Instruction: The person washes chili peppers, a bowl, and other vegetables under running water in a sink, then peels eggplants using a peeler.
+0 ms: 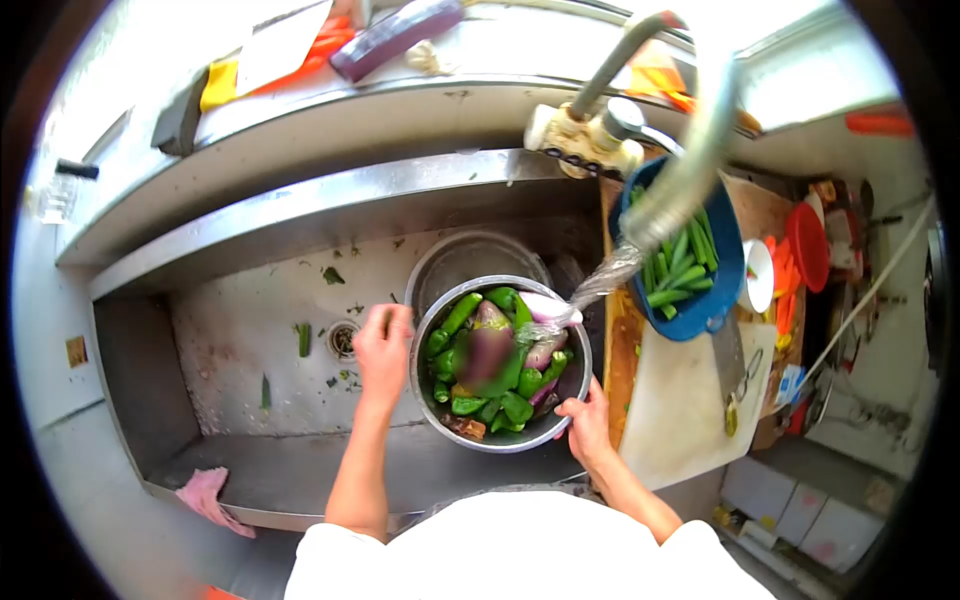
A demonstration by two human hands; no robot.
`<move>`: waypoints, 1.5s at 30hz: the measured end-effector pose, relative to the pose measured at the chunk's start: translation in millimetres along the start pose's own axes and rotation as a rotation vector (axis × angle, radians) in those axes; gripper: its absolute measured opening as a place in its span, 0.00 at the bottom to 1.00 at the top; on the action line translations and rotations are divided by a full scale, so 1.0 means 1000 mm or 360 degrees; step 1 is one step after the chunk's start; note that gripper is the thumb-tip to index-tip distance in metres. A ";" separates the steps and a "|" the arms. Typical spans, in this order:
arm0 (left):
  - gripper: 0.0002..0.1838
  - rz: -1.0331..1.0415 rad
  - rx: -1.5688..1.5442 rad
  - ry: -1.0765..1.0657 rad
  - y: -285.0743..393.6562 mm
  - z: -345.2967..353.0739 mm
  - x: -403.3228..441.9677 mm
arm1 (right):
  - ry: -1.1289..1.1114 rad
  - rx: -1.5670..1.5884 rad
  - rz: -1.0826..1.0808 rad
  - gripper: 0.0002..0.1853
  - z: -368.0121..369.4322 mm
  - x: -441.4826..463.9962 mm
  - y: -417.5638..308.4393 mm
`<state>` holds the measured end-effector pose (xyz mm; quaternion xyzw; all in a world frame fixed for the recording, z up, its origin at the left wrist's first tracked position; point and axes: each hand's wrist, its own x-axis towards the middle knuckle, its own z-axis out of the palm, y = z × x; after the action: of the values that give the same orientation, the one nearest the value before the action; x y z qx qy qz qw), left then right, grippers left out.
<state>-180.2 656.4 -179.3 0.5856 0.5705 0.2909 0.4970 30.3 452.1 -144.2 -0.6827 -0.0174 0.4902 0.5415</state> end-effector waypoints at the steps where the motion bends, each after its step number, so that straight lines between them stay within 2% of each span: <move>1: 0.09 0.0420 0.0218 -0.0038 0.021 0.009 -0.010 | -0.0022 0.0014 -0.0008 0.23 0.002 -0.007 -0.007; 3: 0.20 0.1108 0.0572 -0.0334 0.051 0.034 -0.025 | -0.0055 0.0083 -0.0042 0.23 0.004 -0.019 -0.018; 5: 0.28 0.1116 0.0972 -0.0380 0.090 0.058 -0.061 | -0.0063 0.0141 -0.0069 0.22 0.004 -0.031 -0.026; 7: 0.32 0.1239 0.1074 -0.0546 0.104 0.067 -0.084 | -0.0014 0.0201 -0.0108 0.22 -0.005 -0.039 -0.027; 8: 0.30 0.1369 0.1098 -0.0559 0.106 0.067 -0.092 | 0.0012 0.0212 -0.0131 0.22 -0.009 -0.044 -0.028; 11: 0.25 0.1446 0.0875 -0.0772 0.108 0.064 -0.093 | 0.0028 0.0260 -0.0222 0.22 -0.030 -0.053 -0.026; 12: 0.20 0.1190 0.0579 -0.0827 0.109 0.062 -0.090 | 0.0017 0.0267 -0.0240 0.22 -0.039 -0.056 -0.029; 13: 0.17 0.1230 0.0406 -0.0812 0.113 0.062 -0.089 | 0.0003 0.0268 -0.0259 0.22 -0.046 -0.060 -0.030; 15: 0.17 0.1361 0.0417 -0.0804 0.128 0.065 -0.086 | 0.0039 0.0329 -0.0273 0.22 -0.056 -0.066 -0.033; 16: 0.18 0.1251 0.0305 -0.0590 0.128 0.072 -0.092 | 0.0050 0.0355 -0.0287 0.22 -0.060 -0.069 -0.037; 17: 0.20 0.0987 0.0241 -0.0437 0.127 0.077 -0.093 | 0.0062 0.0384 -0.0302 0.22 -0.063 -0.071 -0.039; 19: 0.23 0.1259 0.0519 -0.0085 0.128 0.087 -0.094 | 0.0067 0.0465 -0.0334 0.22 -0.068 -0.072 -0.045; 22: 0.25 0.1238 0.0858 0.0274 0.122 0.094 -0.092 | 0.0064 0.0474 -0.0361 0.22 -0.075 -0.068 -0.043; 23: 0.27 0.1123 0.0765 0.0272 0.113 0.093 -0.086 | 0.0060 0.0460 -0.0371 0.22 -0.077 -0.065 -0.043; 25: 0.28 0.0396 0.0236 -0.0289 0.096 0.084 -0.073 | 0.0047 0.0435 -0.0375 0.22 -0.076 -0.065 -0.043; 27: 0.31 -0.0096 -0.0625 -0.0872 0.076 0.063 -0.055 | 0.0053 0.0389 -0.0399 0.21 -0.071 -0.063 -0.044; 29: 0.31 -0.0589 -0.0799 -0.1152 0.071 0.041 -0.051 | 0.0037 0.0321 -0.0396 0.26 -0.071 -0.055 -0.038; 30: 0.27 -0.0686 -0.0651 -0.1054 0.066 0.038 -0.056 | 0.0037 0.0283 -0.0392 0.28 -0.069 -0.053 -0.038; 32: 0.23 -0.0835 -0.0442 -0.1054 0.045 0.034 -0.062 | -0.0046 0.0191 -0.0410 0.33 -0.066 -0.040 -0.033; 34: 0.18 -0.0908 -0.0273 -0.1047 0.037 0.025 -0.072 | -0.0053 0.0029 -0.0453 0.32 -0.062 -0.028 -0.035; 35: 0.21 -0.0883 -0.0424 -0.0965 0.020 0.025 -0.074 | -0.0049 -0.0028 -0.0522 0.31 -0.060 -0.016 -0.031; 36: 0.22 -0.0875 -0.0507 -0.0851 0.019 0.022 -0.082 | -0.0083 -0.0238 -0.0713 0.29 -0.059 0.002 -0.025; 39: 0.22 -0.0847 -0.0697 -0.0620 0.030 0.019 -0.098 | 0.0309 -0.1313 -0.1283 0.26 -0.041 0.026 -0.032; 41: 0.21 -0.0832 -0.0771 -0.0516 0.027 0.016 -0.105 | 0.0419 -0.1793 -0.1476 0.20 -0.017 0.007 -0.065; 43: 0.22 -0.0797 -0.0824 -0.0439 0.021 0.014 -0.106 | 0.0355 -0.1768 -0.1811 0.23 0.008 0.007 -0.079; 45: 0.23 -0.0745 -0.0750 -0.0415 0.022 0.011 -0.106 | 0.0131 -0.1492 -0.1891 0.28 0.040 0.018 -0.087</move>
<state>-180.9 555.5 -138.9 0.3404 0.5383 0.2156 0.7402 55.9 526.9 -87.5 -0.7352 -0.5686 0.0314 0.3678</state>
